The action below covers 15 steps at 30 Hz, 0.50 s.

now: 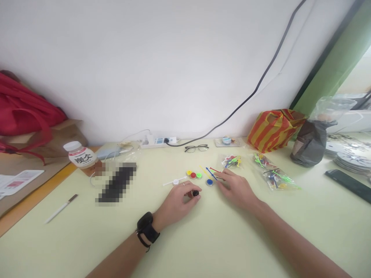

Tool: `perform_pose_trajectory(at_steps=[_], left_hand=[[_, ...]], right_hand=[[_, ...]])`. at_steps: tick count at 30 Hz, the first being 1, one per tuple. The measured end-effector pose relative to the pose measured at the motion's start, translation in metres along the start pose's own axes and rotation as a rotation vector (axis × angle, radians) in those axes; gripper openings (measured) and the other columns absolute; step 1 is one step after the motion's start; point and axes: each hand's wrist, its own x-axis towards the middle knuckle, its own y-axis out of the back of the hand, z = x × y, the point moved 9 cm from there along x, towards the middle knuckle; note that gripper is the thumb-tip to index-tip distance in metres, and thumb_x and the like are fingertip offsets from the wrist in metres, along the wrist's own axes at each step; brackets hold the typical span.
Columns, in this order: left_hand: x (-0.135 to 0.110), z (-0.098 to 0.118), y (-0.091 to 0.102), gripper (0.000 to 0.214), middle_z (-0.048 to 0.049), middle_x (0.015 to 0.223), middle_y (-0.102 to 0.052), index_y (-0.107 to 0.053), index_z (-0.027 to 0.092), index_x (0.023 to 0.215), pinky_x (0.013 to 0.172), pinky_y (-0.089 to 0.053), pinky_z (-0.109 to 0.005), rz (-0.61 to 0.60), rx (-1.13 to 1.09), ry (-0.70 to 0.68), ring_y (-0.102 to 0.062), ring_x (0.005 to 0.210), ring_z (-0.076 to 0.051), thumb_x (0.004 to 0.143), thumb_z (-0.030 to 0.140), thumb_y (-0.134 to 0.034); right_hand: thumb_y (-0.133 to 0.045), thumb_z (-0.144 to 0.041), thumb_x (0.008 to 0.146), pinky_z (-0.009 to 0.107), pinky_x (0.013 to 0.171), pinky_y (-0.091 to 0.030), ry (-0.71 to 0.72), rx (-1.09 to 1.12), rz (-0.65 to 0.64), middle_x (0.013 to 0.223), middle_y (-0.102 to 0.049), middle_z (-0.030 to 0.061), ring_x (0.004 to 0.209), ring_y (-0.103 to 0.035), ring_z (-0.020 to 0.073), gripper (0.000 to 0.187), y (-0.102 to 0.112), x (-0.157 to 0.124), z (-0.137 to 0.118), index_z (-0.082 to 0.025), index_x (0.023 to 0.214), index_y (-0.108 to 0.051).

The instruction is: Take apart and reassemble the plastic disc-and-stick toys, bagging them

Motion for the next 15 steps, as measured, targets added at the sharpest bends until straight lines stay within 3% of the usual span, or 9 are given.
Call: perform_pose_trajectory(at_steps=[5, 9, 15], left_hand=[[0.000, 0.000, 0.000, 0.018, -0.0047, 0.102, -0.072, -0.074, 0.024, 0.110, 0.081, -0.054, -0.032, -0.001, 0.000, 0.001, -0.065, 0.084, -0.018, 0.097, 0.030, -0.064], [0.000, -0.001, -0.001, 0.019, -0.0052, 0.102, -0.072, -0.074, 0.024, 0.111, 0.081, -0.053, -0.032, -0.006, 0.013, -0.006, -0.065, 0.084, -0.018, 0.097, 0.031, -0.064], [-0.001, -0.001, -0.001, 0.017, -0.0029, 0.102, -0.071, -0.074, 0.025, 0.109, 0.082, -0.052, -0.031, -0.012, 0.016, 0.011, -0.065, 0.084, -0.017, 0.096, 0.028, -0.064]], right_hand=[[-0.053, -0.028, 0.093, 0.030, 0.067, -0.043, -0.111, -0.064, 0.109, 0.094, -0.074, 0.0038, 0.081, -0.068, 0.0205, 0.020, 0.019, 0.005, 0.029, -0.025, 0.097, -0.073], [-0.055, -0.025, 0.090, 0.030, 0.063, -0.036, -0.177, -0.143, 0.052, 0.084, -0.074, 0.0027, 0.076, -0.064, 0.0205, 0.015, 0.016, 0.005, 0.042, -0.024, 0.087, -0.070], [-0.056, -0.025, 0.091, 0.029, 0.062, -0.034, -0.185, -0.131, -0.034, 0.084, -0.075, 0.0030, 0.078, -0.065, 0.0210, 0.014, 0.007, 0.005, 0.037, -0.024, 0.086, -0.069]])
